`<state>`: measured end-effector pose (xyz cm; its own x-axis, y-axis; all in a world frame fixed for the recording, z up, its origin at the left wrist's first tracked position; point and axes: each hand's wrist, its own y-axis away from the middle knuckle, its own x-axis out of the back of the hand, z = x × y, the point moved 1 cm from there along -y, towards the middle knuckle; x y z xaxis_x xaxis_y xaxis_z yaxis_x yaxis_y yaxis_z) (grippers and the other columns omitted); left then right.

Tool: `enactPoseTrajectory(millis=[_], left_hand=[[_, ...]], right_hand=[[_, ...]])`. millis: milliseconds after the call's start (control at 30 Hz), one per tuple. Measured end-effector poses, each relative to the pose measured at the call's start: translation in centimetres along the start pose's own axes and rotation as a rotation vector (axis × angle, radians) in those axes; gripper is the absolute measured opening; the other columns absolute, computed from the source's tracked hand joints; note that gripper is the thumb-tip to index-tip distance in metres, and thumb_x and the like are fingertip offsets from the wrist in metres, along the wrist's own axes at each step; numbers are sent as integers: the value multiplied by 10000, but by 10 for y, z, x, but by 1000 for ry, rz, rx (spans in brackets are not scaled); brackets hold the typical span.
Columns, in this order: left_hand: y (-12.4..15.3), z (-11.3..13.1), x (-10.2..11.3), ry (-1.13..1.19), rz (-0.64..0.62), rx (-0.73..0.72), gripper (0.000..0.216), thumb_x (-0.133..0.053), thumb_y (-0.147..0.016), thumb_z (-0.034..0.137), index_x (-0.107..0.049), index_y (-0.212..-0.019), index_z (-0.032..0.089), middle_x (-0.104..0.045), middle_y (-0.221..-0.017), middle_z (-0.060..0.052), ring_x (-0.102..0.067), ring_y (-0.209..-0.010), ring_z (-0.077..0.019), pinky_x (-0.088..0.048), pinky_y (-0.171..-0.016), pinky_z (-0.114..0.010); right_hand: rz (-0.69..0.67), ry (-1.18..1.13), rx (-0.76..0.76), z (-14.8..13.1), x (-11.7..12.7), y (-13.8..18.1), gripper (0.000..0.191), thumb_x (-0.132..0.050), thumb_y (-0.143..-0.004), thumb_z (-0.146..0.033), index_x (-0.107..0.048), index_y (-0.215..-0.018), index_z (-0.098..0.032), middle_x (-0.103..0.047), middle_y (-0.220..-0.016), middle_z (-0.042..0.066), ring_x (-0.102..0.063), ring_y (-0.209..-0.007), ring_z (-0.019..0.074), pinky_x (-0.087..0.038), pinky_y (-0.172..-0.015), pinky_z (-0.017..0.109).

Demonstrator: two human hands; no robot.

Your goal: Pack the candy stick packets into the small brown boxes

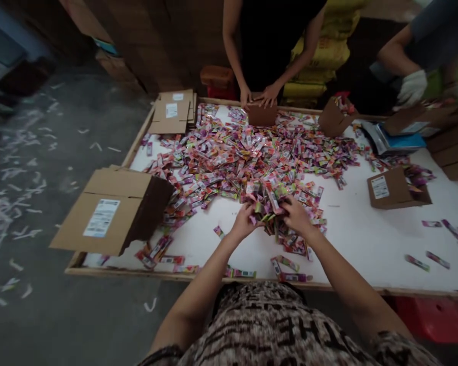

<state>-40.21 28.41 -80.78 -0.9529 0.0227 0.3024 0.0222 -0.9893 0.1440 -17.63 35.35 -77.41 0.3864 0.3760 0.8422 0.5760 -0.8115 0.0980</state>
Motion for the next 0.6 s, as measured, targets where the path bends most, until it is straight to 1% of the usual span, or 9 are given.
enactPoseTrajectory(millis=[100, 167, 200, 300, 367, 400, 467, 533, 600], left_hand=[[-21, 10, -1, 187, 21, 30, 317, -848, -697, 430, -692, -782, 168, -662, -887, -69, -629, -892, -214, -541, -859, -365], [-34, 4, 9, 393, 138, 180, 339, -835, -690, 439, -653, -710, 154, -634, -737, -34, -607, -720, -167, -536, -704, -302], [-39, -2, 18, 497, 241, 270, 364, -835, -679, 455, -640, -711, 149, -616, -692, -21, -581, -648, -144, -511, -626, -268], [-53, -26, 53, 696, 616, 465, 489, -822, -670, 547, -653, -893, 146, -665, -809, -43, -591, -637, -125, -487, -574, -231], [-59, -40, 71, 675, 705, 545, 634, -798, -699, 598, -625, -1151, 189, -685, -1068, -89, -653, -795, -152, -539, -677, -266], [-62, -44, 73, 628, 667, 570, 706, -789, -719, 601, -576, -1279, 228, -657, -1208, -108, -668, -910, -174, -554, -748, -295], [-67, -48, 63, 503, 476, 551, 779, -789, -747, 570, -505, -1410, 277, -582, -1381, -123, -635, -1127, -225, -546, -882, -349], [-70, -46, 36, 382, 243, 422, 699, -778, -773, 519, -566, -1379, 243, -595, -1380, -124, -578, -1245, -268, -508, -990, -394], [-69, -43, 4, 247, 91, 280, 559, -753, -798, 444, -647, -1290, 200, -633, -1325, -121, -548, -1285, -298, -453, -1083, -448]], right_hand=[[172, -123, -162, 21, 1, 9, 254, -631, -784, -223, -775, -992, -200, -626, -1178, 113, -598, -1090, 274, -503, -985, 417], [297, -166, -325, 41, 6, 19, 254, -668, -750, -273, -772, -970, -197, -628, -1149, 119, -603, -1077, 287, -503, -990, 432], [327, -190, -400, 52, 9, 24, 293, -685, -726, -280, -765, -994, -191, -627, -1158, 124, -601, -1092, 296, -496, -1007, 440], [308, -231, -572, 79, 21, 34, 533, -760, -671, -302, -708, -1190, -197, -585, -1328, 137, -539, -1247, 329, -424, -1117, 474], [307, -204, -579, 81, 26, 28, 695, -801, -688, -373, -622, -1336, -199, -493, -1471, 154, -439, -1373, 351, -338, -1187, 504], [309, -181, -538, 75, 26, 19, 736, -798, -719, -413, -578, -1386, -194, -459, -1506, 163, -398, -1408, 355, -310, -1202, 516], [257, -139, -386, 55, 19, -8, 769, -754, -797, -443, -487, -1468, -177, -442, -1514, 182, -380, -1419, 352, -303, -1202, 527], [127, -81, -241, 29, 2, -39, 796, -733, -827, -384, -412, -1524, -174, -464, -1480, 192, -417, -1374, 350, -343, -1170, 525], [-10, -17, -179, 11, -19, -65, 756, -711, -818, -272, -433, -1514, -170, -532, -1385, 192, -488, -1283, 341, -403, -1108, 509]])
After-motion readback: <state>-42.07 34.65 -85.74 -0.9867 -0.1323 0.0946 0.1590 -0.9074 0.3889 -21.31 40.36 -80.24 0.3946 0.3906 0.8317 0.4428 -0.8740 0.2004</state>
